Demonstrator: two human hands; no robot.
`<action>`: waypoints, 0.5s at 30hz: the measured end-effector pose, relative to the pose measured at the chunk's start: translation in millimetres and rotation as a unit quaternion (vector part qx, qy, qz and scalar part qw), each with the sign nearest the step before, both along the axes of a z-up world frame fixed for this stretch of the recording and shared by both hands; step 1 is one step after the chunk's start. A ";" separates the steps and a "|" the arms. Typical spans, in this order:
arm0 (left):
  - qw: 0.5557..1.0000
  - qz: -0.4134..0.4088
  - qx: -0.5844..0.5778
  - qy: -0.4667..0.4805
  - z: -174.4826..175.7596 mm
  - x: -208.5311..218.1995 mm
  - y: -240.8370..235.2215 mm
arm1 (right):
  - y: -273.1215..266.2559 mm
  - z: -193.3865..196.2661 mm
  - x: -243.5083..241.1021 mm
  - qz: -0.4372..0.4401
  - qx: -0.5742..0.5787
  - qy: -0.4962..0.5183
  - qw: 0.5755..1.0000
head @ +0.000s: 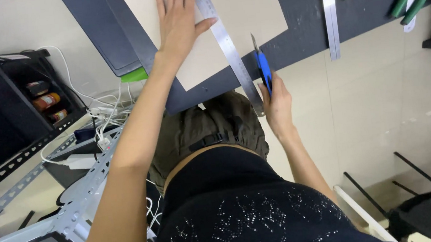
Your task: Measuring and cutting cardboard sheets into smaller pieces using a ruler and a utility knife.
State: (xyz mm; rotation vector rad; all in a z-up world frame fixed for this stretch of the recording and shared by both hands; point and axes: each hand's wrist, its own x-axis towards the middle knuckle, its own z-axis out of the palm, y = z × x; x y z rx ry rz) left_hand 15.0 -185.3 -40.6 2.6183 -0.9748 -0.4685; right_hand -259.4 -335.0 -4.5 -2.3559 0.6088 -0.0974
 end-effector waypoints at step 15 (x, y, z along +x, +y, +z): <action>0.998 -0.003 -0.006 0.059 5.1 1.6 3.5 | -13.6 15.1 2.7 0.114 -0.081 0.073 0.987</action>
